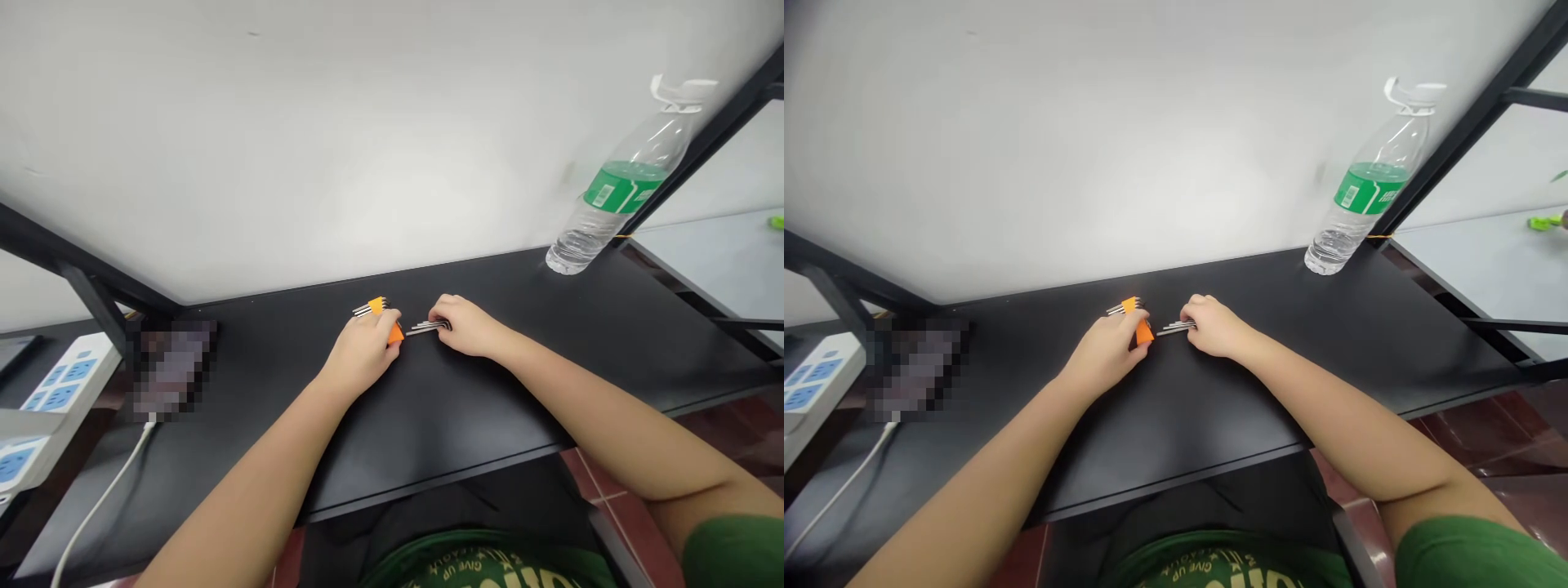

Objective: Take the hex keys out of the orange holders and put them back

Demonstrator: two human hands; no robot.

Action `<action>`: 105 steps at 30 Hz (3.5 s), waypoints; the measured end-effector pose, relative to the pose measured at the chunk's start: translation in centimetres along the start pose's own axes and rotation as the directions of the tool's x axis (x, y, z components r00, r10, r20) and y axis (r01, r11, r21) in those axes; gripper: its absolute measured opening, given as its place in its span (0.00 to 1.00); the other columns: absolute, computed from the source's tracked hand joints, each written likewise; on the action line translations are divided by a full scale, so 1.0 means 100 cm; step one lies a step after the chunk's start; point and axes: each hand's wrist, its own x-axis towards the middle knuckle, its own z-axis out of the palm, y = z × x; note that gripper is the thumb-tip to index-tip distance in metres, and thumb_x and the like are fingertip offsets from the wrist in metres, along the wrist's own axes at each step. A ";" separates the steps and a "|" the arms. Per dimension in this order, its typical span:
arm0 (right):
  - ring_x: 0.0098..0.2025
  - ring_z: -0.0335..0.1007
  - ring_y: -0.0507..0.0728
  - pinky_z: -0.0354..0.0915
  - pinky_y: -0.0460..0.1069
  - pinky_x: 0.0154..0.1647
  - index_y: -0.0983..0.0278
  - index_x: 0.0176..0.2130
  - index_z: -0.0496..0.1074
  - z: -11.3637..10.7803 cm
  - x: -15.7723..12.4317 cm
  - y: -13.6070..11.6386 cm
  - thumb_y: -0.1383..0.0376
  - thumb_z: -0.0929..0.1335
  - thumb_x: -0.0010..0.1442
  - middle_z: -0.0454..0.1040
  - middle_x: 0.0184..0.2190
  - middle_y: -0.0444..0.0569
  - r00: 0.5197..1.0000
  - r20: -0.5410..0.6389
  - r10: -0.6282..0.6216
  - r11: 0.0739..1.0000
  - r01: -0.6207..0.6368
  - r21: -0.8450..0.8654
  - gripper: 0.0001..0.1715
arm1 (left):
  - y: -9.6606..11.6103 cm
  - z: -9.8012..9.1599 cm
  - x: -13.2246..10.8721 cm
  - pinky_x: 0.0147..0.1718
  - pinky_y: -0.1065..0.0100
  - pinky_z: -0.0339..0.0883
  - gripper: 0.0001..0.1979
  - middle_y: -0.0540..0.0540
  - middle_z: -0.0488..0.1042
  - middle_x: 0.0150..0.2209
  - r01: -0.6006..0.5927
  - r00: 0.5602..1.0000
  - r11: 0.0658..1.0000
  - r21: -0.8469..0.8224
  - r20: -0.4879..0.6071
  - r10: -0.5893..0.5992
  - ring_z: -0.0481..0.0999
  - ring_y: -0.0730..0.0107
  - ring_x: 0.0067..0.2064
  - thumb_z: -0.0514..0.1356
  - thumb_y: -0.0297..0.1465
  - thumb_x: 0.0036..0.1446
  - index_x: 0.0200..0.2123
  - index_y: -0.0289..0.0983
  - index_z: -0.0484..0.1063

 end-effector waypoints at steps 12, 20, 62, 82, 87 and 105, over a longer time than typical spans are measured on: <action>0.47 0.66 0.60 0.66 0.53 0.49 0.64 0.43 0.75 0.004 -0.010 -0.015 0.78 0.66 0.56 0.73 0.44 0.54 0.996 0.028 -0.086 0.996 0.086 0.018 0.17 | -0.006 -0.003 -0.005 0.59 0.54 0.71 0.28 0.42 0.76 0.58 0.074 0.984 0.965 -0.253 -0.140 -0.112 0.77 0.54 0.58 0.63 0.32 0.60 0.63 0.40 0.65; 0.34 0.71 0.54 0.68 0.51 0.37 0.61 0.45 0.71 -0.001 -0.006 -0.029 0.61 0.68 0.65 0.76 0.37 0.46 0.988 -0.150 0.034 0.927 0.025 0.374 0.09 | 0.007 0.006 -0.006 0.60 0.55 0.71 0.35 0.42 0.76 0.58 -0.038 0.979 0.952 -0.304 -0.204 -0.026 0.76 0.56 0.60 0.65 0.32 0.60 0.68 0.42 0.58; 0.33 0.70 0.55 0.61 0.47 0.35 0.62 0.30 0.72 0.003 0.025 0.006 0.69 0.68 0.55 0.76 0.28 0.46 0.929 -0.174 0.328 0.944 -0.326 0.037 0.04 | 0.009 0.004 0.006 0.55 0.48 0.64 0.23 0.39 0.81 0.50 -0.004 0.989 1.000 0.029 -0.151 0.008 0.76 0.49 0.57 0.61 0.30 0.60 0.59 0.39 0.69; 0.38 0.73 0.56 0.64 0.48 0.39 0.61 0.38 0.78 -0.028 0.004 0.033 0.68 0.68 0.59 0.78 0.36 0.48 0.949 -0.073 0.306 0.944 -0.313 -0.109 0.08 | -0.003 -0.003 -0.004 0.54 0.49 0.67 0.26 0.39 0.79 0.51 0.055 0.981 0.997 -0.060 -0.184 -0.066 0.77 0.50 0.53 0.64 0.34 0.61 0.61 0.39 0.67; 0.40 0.73 0.55 0.68 0.49 0.46 0.63 0.47 0.80 -0.029 0.002 0.040 0.69 0.68 0.61 0.75 0.47 0.52 0.990 0.012 0.137 0.990 -0.137 -0.035 0.15 | -0.001 -0.005 -0.005 0.57 0.48 0.66 0.26 0.39 0.79 0.53 0.058 0.981 0.995 -0.085 -0.182 -0.072 0.77 0.50 0.55 0.64 0.35 0.61 0.61 0.40 0.68; 0.37 0.72 0.56 0.65 0.49 0.37 0.61 0.45 0.78 -0.033 -0.012 0.003 0.69 0.68 0.59 0.74 0.44 0.51 0.983 0.181 0.030 0.998 -0.020 -0.054 0.14 | 0.000 -0.005 -0.005 0.58 0.48 0.65 0.26 0.39 0.78 0.54 0.078 0.979 0.992 -0.102 -0.179 -0.095 0.77 0.51 0.55 0.65 0.35 0.60 0.61 0.40 0.68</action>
